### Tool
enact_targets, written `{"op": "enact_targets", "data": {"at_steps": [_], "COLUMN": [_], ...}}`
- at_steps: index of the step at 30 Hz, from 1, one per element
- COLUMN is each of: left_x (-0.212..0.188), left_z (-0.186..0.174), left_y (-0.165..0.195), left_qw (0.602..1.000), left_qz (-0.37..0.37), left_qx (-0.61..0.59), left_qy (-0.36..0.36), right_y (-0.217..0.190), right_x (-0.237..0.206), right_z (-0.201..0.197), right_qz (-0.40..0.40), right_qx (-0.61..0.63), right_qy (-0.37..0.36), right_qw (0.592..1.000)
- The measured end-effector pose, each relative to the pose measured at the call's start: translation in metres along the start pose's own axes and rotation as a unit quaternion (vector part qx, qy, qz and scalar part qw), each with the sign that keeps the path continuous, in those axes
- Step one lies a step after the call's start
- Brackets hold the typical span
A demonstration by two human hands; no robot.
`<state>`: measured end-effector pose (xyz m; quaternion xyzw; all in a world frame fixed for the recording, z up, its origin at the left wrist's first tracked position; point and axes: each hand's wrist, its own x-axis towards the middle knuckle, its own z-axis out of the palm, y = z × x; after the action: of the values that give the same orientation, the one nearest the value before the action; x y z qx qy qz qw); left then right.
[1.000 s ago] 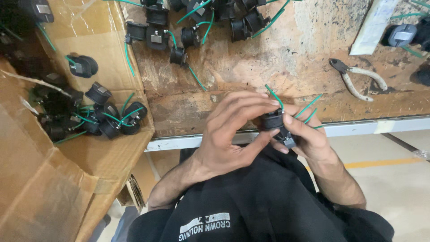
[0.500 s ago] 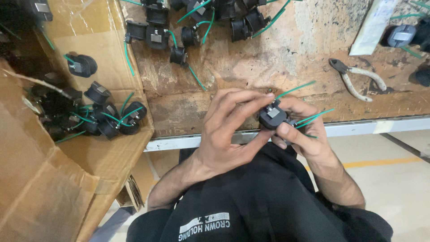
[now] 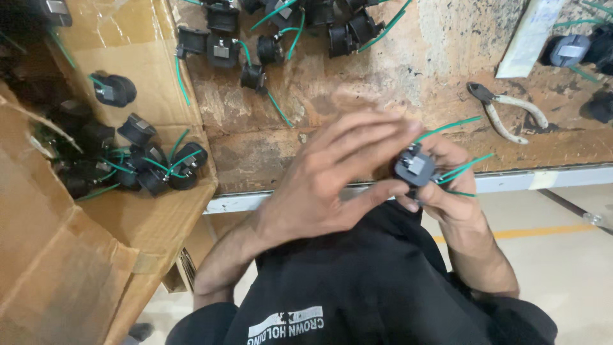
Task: The person assembles power plugs at a factory workbench. They pick up black plug bodies with green wires, thread and seat the wire into each plug, use a pointed hand tool on the plug opening, and gather finished plugs in one hand before placing them into a cardboard box.
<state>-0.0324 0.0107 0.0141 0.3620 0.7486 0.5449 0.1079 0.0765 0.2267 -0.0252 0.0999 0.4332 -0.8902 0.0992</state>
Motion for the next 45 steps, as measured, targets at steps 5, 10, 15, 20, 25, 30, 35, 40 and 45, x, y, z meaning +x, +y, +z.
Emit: {"op": "enact_targets", "data": {"at_steps": [5,10,15,20,25,30,35,40,45], "left_x": [0.043,0.045,0.019,-0.003,-0.021,-0.025,-0.036,-0.040,-0.028], "left_z": [-0.006,0.005,0.011,0.001,0.004,0.012,0.013,0.017,0.015], "left_y": [-0.032,-0.038,-0.027,-0.005,0.012,0.010,0.010,0.009,0.017], "left_qw": [0.950,0.933,0.967,0.990,0.996,0.996,0.997,0.995,0.993], "left_qz": [0.002,-0.026,-0.057,-0.008,-0.042,-0.043,-0.028,-0.055,-0.070], "left_qx": [0.311,0.357,0.246,0.129,-0.034,-0.021,-0.002,-0.046,-0.029], "left_qy": [0.032,-0.019,-0.038,0.051,0.074,0.073,0.069,0.073,0.094], "right_y": [-0.019,-0.027,-0.020,-0.008,-0.003,0.003,0.001,-0.001,0.000], "right_x": [-0.002,0.001,0.005,0.008,0.004,-0.002,-0.003,0.002,0.004], "right_z": [0.024,0.032,0.021,0.008,-0.003,-0.003,-0.003,-0.002,0.006], "right_qz": [-0.034,-0.024,-0.042,-0.073,0.000,0.107,0.041,0.033,0.018], "right_qx": [-0.030,-0.045,-0.058,-0.158,-0.192,-0.151,-0.178,-0.187,-0.204], "right_qy": [0.019,0.010,-0.028,0.022,-0.003,-0.041,-0.079,-0.110,-0.108], "right_qw": [0.999,0.999,0.997,0.984,0.981,0.982,0.980,0.976,0.973]}}
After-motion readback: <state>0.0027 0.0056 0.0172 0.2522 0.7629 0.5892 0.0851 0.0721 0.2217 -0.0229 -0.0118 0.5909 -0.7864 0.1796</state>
